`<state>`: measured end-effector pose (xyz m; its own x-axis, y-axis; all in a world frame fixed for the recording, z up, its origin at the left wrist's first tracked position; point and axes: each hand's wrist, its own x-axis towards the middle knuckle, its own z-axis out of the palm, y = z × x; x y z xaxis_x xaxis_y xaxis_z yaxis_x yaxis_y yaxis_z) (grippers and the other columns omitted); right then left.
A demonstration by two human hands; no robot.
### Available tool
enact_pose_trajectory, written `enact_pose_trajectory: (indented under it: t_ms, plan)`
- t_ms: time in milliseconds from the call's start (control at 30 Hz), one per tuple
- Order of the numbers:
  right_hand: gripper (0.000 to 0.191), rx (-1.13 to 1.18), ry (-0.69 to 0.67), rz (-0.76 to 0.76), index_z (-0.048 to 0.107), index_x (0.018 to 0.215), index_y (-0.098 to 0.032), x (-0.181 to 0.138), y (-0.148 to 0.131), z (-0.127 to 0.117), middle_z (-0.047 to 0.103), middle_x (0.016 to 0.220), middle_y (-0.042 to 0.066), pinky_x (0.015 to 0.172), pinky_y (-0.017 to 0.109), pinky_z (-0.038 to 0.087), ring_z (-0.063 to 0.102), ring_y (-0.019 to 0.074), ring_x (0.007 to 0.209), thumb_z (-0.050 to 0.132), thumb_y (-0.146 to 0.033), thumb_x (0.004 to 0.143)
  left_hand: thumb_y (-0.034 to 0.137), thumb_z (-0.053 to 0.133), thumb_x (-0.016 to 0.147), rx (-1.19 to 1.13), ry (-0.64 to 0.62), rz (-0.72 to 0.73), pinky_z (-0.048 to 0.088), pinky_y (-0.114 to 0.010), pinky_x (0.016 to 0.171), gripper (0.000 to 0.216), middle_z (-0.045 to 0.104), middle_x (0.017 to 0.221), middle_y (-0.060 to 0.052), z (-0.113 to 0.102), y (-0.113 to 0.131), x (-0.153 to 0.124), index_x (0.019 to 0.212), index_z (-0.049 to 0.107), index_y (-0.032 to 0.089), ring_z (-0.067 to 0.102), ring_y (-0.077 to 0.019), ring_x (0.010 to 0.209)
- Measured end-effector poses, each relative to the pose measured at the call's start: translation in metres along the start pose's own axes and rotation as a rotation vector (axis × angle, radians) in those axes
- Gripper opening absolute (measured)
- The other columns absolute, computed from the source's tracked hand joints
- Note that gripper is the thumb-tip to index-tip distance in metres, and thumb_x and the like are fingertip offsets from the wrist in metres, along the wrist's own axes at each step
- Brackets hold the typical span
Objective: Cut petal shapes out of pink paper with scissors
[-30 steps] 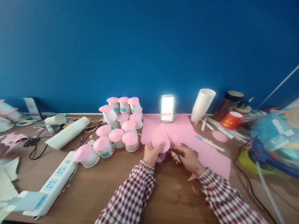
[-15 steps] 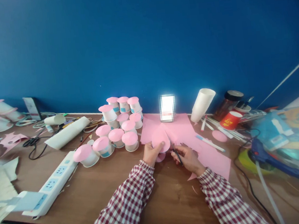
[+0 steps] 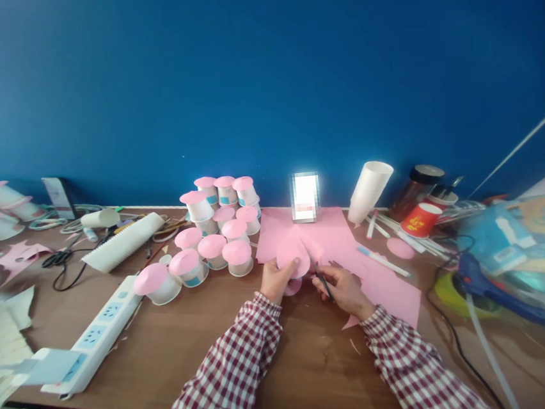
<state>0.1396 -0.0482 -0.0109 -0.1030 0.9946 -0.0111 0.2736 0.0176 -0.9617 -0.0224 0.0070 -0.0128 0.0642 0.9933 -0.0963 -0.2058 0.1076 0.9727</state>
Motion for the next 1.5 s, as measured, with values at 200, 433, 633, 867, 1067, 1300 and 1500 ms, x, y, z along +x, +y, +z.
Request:
enact_pose_trajectory:
  t_ms: [200, 433, 633, 867, 1067, 1300, 1500]
  plan:
    - [0.032, -0.013, 0.006, -0.002, 0.063, 0.087, -0.015, 0.0004, 0.0018, 0.0004, 0.053, 0.054, -0.002, 0.044, 0.021, 0.044, 0.053, 0.0109, 0.046, 0.057, -0.046, 0.08, 0.036, 0.075, 0.061, -0.017, -0.009, -0.024, 0.047, -0.024, 0.054, 0.034, 0.069, 0.069, -0.01, 0.0001, -0.0004, 0.0, 0.075, 0.069, 0.006, 0.061, -0.0162, 0.061]
    - [0.032, -0.02, 0.006, 0.004, 0.063, 0.086, -0.016, 0.0001, 0.0015, 0.0003, 0.054, 0.055, -0.002, 0.045, 0.022, 0.045, 0.053, 0.0116, 0.046, 0.057, -0.046, 0.08, 0.036, 0.075, 0.06, -0.036, -0.007, -0.025, 0.048, -0.024, 0.055, 0.034, 0.07, 0.07, -0.01, -0.0001, -0.0002, 0.0002, 0.075, 0.069, 0.007, 0.062, -0.0165, 0.061]
    - [0.028, 0.012, 0.009, 0.001, 0.062, 0.086, -0.016, 0.0018, 0.0075, 0.0022, 0.054, 0.055, -0.002, 0.046, 0.023, 0.045, 0.053, 0.0117, 0.047, 0.058, -0.044, 0.08, 0.037, 0.075, 0.06, -0.027, -0.013, -0.014, 0.048, -0.025, 0.055, 0.035, 0.07, 0.069, -0.011, 0.0005, -0.0034, 0.001, 0.075, 0.069, 0.006, 0.062, -0.0173, 0.062]
    - [0.026, 0.052, -0.041, -0.022, 0.058, 0.086, -0.017, 0.006, 0.0077, 0.0015, 0.056, 0.061, -0.002, 0.048, 0.022, 0.045, 0.055, 0.0111, 0.049, 0.059, -0.041, 0.08, 0.036, 0.076, 0.059, -0.059, -0.008, 0.01, 0.05, -0.028, 0.063, 0.037, 0.071, 0.077, -0.012, 0.0015, -0.0045, 0.0017, 0.08, 0.069, 0.005, 0.064, -0.0187, 0.068]
    - [0.024, 0.067, -0.061, -0.058, 0.056, 0.083, -0.017, 0.0053, 0.0019, 0.0016, 0.056, 0.062, -0.002, 0.049, 0.021, 0.044, 0.056, 0.0105, 0.051, 0.058, -0.041, 0.081, 0.037, 0.077, 0.058, -0.088, -0.02, -0.001, 0.051, -0.028, 0.064, 0.039, 0.071, 0.079, -0.012, 0.003, -0.0016, 0.0, 0.082, 0.069, 0.007, 0.065, -0.0193, 0.07]
    - [0.028, 0.035, -0.023, -0.048, 0.059, 0.092, -0.016, 0.0055, 0.0044, 0.0027, 0.057, 0.063, -0.001, 0.039, 0.017, 0.038, 0.058, 0.0112, 0.052, 0.055, -0.042, 0.081, 0.031, 0.079, 0.054, -0.044, -0.081, 0.052, 0.05, -0.027, 0.062, 0.038, 0.07, 0.074, -0.009, 0.0028, 0.0005, -0.0008, 0.082, 0.067, 0.008, 0.063, -0.0171, 0.065]
    - [0.033, 0.05, 0.026, -0.052, 0.059, 0.1, -0.015, 0.0066, 0.0076, 0.0037, 0.059, 0.064, 0.0, 0.037, 0.017, 0.038, 0.059, 0.012, 0.052, 0.057, -0.041, 0.08, 0.029, 0.081, 0.051, 0.079, -0.104, 0.092, 0.046, -0.025, 0.05, 0.036, 0.066, 0.061, -0.006, 0.0051, 0.005, -0.0042, 0.076, 0.066, 0.008, 0.058, -0.0146, 0.053]
